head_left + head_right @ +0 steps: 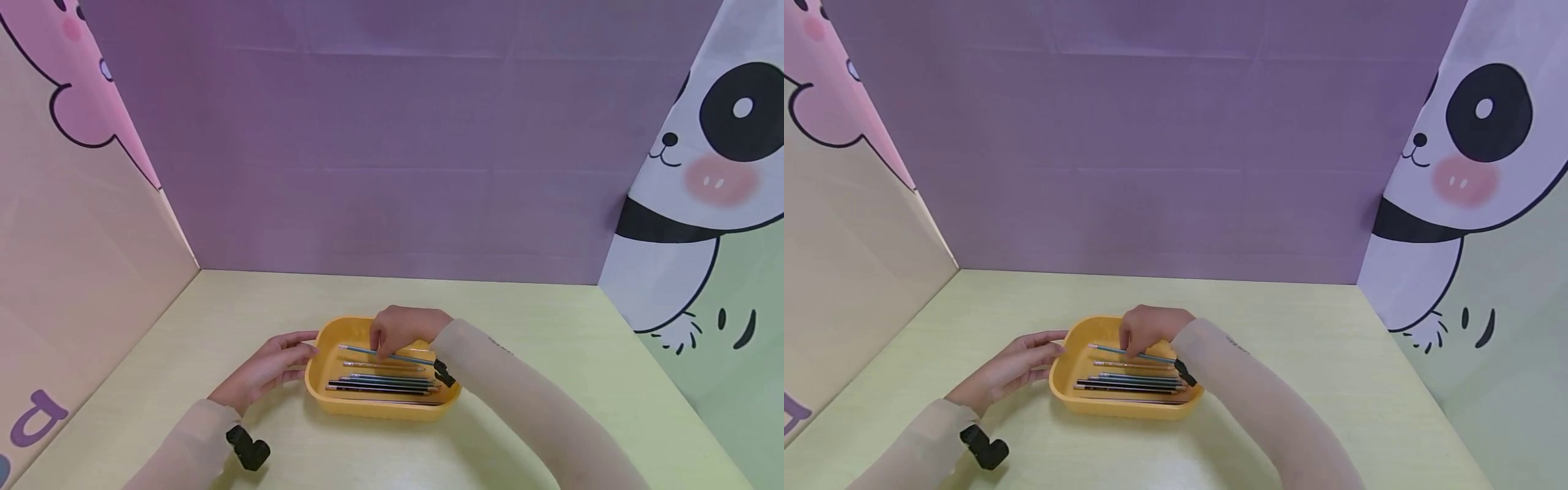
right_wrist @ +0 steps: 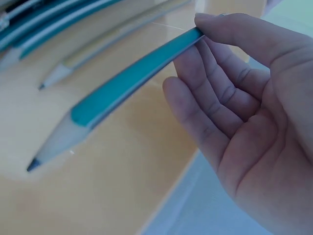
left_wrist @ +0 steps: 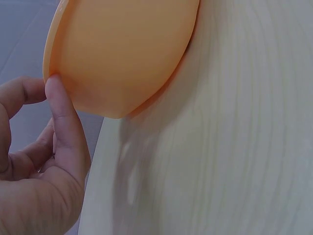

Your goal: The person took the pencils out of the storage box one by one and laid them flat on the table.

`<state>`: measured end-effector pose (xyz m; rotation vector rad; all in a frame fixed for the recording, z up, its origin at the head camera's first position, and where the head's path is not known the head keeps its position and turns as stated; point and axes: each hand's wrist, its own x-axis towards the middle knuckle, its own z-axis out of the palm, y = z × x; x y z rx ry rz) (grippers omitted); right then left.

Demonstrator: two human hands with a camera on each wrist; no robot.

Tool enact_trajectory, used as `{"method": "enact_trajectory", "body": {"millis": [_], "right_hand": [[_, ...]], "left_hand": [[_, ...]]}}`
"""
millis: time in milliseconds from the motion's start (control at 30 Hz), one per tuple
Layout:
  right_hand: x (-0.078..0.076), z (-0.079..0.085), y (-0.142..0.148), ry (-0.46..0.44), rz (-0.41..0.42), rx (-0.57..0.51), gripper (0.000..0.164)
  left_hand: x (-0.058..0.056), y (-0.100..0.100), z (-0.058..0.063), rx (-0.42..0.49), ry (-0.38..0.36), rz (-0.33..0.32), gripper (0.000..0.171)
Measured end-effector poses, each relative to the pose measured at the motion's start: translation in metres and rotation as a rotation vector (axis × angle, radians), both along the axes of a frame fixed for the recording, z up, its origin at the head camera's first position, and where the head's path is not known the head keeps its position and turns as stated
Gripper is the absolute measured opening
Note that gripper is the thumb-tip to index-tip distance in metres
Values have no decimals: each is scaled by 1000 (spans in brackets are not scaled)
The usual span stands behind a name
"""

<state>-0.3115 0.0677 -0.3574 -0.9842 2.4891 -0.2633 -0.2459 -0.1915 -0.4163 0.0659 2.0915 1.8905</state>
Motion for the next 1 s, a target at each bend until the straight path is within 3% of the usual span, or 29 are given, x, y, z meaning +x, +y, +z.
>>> {"method": "enact_trajectory", "body": {"millis": [500, 800, 1000], "right_hand": [[0, 23, 11, 20, 25, -37, 12], [-6, 38, 35, 53, 24, -55, 13], [-9, 40, 55, 73, -25, -63, 9]], "left_hand": [[2, 1, 1, 0, 4, -11, 61], [1, 1, 0, 7, 3, -5, 60], [1, 1, 0, 8, 0, 0, 60]]}}
